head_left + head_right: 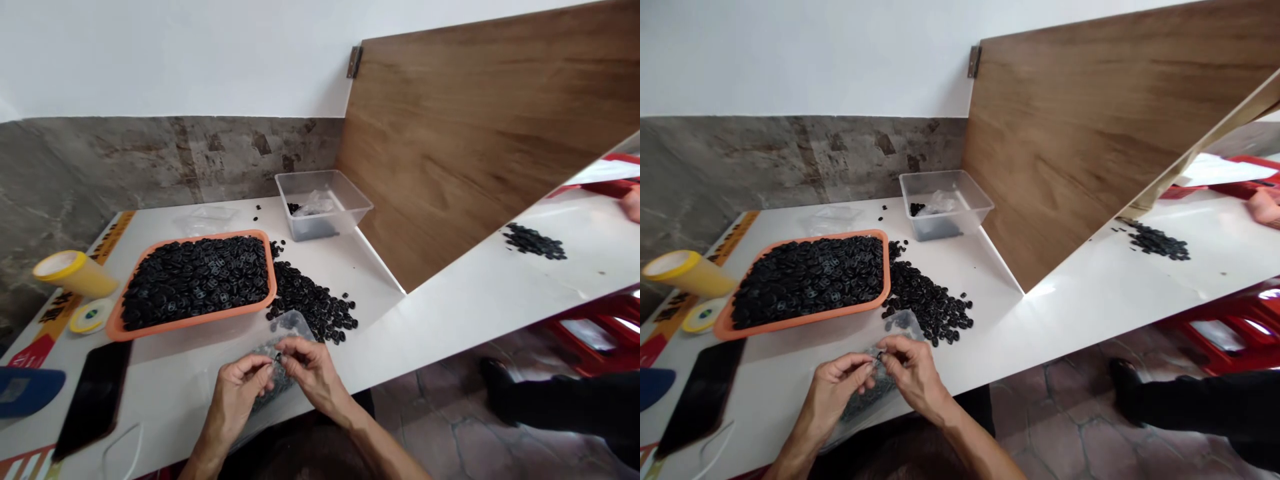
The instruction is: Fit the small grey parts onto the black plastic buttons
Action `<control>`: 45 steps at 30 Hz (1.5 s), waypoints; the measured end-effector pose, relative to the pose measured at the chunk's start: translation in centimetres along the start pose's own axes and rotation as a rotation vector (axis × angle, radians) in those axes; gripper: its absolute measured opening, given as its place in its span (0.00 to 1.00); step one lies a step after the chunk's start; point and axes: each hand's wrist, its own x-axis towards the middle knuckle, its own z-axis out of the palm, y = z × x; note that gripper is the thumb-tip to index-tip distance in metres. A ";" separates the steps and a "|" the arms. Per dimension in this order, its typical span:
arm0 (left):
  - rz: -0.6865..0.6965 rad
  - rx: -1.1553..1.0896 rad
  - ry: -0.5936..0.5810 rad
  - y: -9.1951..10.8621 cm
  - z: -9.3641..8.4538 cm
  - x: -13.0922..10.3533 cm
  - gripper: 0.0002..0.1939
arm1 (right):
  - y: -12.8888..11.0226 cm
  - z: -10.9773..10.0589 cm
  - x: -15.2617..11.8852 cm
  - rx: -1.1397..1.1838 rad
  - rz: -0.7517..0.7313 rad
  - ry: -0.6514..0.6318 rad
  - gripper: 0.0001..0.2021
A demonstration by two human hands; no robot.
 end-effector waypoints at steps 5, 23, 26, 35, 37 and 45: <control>0.003 0.038 0.038 -0.2 -0.1 0.1 0.10 | 0.3 -0.3 0.0 -0.400 -0.167 -0.088 0.09; 0.068 0.073 0.044 -0.7 -0.3 -0.8 0.13 | 1.3 -0.3 -0.2 -0.064 0.040 -0.048 0.04; 0.066 0.100 -0.024 -0.1 -0.1 -1.3 0.13 | 1.6 -0.3 -0.3 0.336 0.178 -0.052 0.10; 0.155 0.358 -0.036 0.9 0.1 -2.2 0.11 | 0.2 0.1 -0.7 0.475 0.231 -0.048 0.13; 0.183 0.404 -0.041 1.0 0.0 -2.4 0.10 | 0.1 0.1 -0.9 0.477 0.243 -0.059 0.14; 0.164 0.393 -0.094 1.5 -0.2 -3.0 0.10 | -0.4 0.4 -1.4 0.521 0.253 -0.069 0.12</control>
